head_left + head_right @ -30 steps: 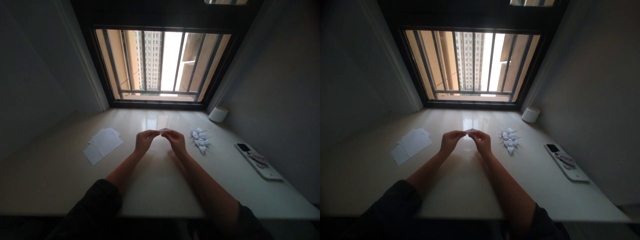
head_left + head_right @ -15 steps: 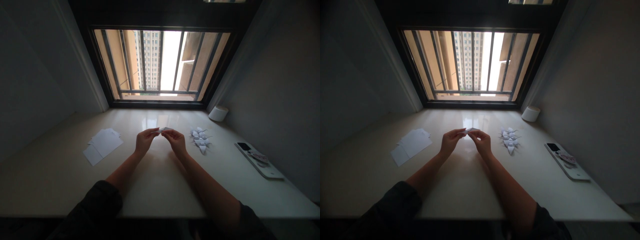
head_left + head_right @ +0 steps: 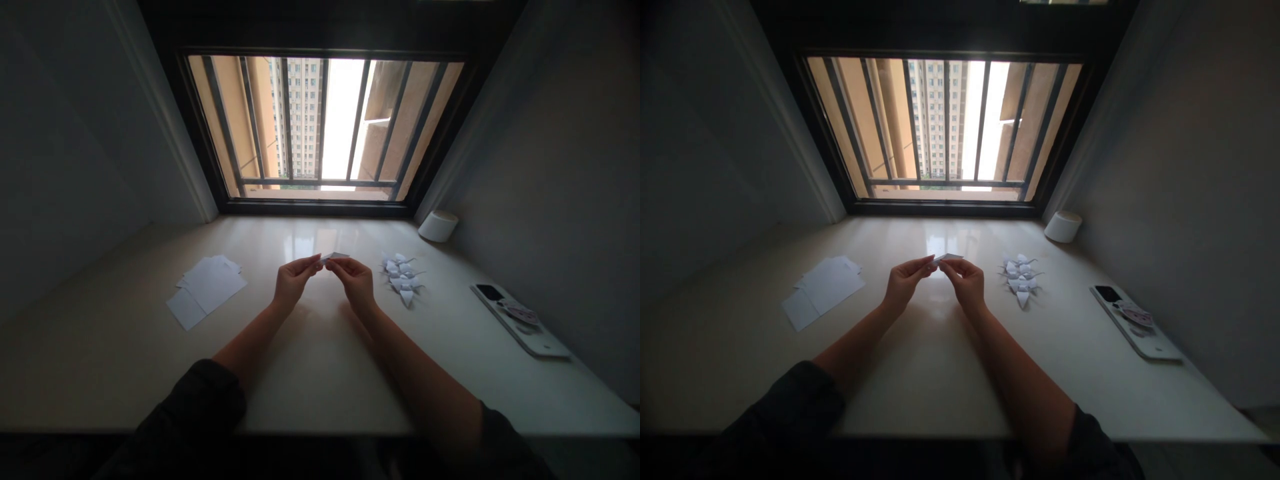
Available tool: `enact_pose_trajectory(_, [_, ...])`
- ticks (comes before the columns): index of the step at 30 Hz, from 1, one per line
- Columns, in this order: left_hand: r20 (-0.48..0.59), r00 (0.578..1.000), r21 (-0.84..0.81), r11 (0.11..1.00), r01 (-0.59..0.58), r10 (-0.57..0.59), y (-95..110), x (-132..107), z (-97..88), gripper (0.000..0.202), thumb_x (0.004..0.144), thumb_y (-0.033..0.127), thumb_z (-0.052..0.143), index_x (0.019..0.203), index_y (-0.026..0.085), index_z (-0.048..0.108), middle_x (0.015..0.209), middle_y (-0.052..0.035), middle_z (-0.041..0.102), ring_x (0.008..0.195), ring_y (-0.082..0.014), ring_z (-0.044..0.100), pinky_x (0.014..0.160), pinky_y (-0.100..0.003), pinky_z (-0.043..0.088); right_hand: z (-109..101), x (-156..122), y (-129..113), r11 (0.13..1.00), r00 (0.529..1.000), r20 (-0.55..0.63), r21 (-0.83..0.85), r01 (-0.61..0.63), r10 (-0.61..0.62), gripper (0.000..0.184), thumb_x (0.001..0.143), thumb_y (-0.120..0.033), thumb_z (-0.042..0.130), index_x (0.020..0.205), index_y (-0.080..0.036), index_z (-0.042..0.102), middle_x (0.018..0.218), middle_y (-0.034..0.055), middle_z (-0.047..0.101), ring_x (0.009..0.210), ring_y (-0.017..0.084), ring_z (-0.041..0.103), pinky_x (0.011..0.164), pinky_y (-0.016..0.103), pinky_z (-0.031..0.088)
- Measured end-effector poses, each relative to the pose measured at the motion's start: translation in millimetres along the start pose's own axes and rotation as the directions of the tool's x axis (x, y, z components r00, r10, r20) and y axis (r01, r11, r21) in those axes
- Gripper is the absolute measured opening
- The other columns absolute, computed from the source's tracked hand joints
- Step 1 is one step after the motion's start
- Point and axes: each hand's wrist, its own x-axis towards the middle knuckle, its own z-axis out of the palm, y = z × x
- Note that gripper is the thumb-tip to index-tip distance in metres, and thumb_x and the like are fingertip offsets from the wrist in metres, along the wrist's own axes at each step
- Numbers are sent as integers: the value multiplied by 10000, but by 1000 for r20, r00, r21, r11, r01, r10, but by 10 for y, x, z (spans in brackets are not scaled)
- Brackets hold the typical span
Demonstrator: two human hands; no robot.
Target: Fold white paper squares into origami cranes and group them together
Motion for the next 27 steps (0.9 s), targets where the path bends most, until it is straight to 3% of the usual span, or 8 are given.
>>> enact_pose_trajectory(11, [0,995,82,992,-98,98,-16,-10,-4,360,687,327,722,1010,171,702,902,-85,725,838,-200,663,810,-336,501,8,4,-48,996,998,-40,73,-53,57,227,576,-309,799,763,-201,729,747,24,722,695,181,660,760,376,533])
enact_pose_trajectory(27, [-9,997,32,997,-76,76,-1,-36,21,346,681,327,728,993,180,705,895,-81,727,819,-205,674,794,-351,510,22,11,-65,995,995,-71,86,-59,65,194,582,-299,798,723,-192,720,725,25,718,619,169,648,666,359,545])
